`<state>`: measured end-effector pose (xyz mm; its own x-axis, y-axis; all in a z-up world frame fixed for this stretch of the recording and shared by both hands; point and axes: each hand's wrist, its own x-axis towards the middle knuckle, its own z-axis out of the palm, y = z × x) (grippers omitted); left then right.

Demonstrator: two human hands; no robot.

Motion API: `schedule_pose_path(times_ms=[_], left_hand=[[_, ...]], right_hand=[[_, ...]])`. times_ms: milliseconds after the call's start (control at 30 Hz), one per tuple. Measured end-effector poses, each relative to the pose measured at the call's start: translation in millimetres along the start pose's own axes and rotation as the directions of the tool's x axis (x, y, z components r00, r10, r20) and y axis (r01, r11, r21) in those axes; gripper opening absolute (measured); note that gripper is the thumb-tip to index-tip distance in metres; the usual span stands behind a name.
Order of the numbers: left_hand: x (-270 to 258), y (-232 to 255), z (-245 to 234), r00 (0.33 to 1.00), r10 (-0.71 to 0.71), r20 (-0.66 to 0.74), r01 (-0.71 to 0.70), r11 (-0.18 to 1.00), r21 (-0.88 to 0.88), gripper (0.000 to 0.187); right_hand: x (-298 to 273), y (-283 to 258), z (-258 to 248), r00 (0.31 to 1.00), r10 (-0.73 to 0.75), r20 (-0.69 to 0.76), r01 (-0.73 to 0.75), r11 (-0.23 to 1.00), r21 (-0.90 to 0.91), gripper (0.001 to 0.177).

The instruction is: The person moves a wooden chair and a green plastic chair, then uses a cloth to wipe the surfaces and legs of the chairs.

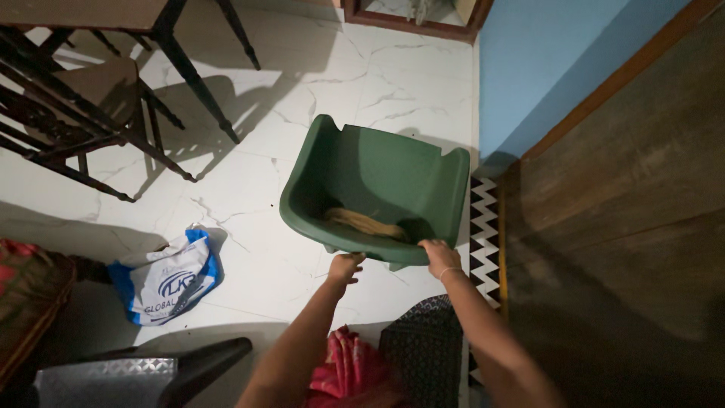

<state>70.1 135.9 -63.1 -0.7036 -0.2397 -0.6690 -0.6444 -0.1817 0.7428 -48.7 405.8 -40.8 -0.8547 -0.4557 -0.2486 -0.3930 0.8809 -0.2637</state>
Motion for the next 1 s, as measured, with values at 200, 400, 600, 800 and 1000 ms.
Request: schedule_pose_path(times_ms=[200, 400, 600, 800, 1000], left_hand=[[-46.6, 66.0, -1.6, 0.891, 0.414, -0.186, -0.051, 0.499, 0.865, 0.055], [-28.3, 61.4, -13.5, 0.746, 0.596, 0.297, -0.191, -0.236, 0.953, 0.068], [-29.4, 75.1, -4.9, 0.830, 0.496, 0.257, -0.194, -0.175, 0.965, 0.039], [-26.1, 127.7, 2.1, 0.878, 0.419, 0.233, -0.171, -0.181, 0.968, 0.041], [-30.2, 143.8, 1.9, 0.900, 0.320, 0.296, -0.224, -0.242, 0.944, 0.042]], right_hand=[[2.2, -50.8, -27.6, 0.971, -0.086, 0.223, 0.111, 0.989, -0.099, 0.082], [-11.4, -110.2, -4.5, 0.965, -0.262, -0.034, 0.255, 0.958, -0.132, 0.073], [-12.7, -96.4, -14.0, 0.975, -0.198, -0.106, 0.188, 0.977, -0.097, 0.059], [-1.2, -85.6, -42.4, 0.954, -0.184, 0.237, 0.207, 0.976, -0.073, 0.061], [22.3, -56.1, 2.8, 0.919, -0.041, 0.391, 0.131, 0.970, -0.206, 0.072]])
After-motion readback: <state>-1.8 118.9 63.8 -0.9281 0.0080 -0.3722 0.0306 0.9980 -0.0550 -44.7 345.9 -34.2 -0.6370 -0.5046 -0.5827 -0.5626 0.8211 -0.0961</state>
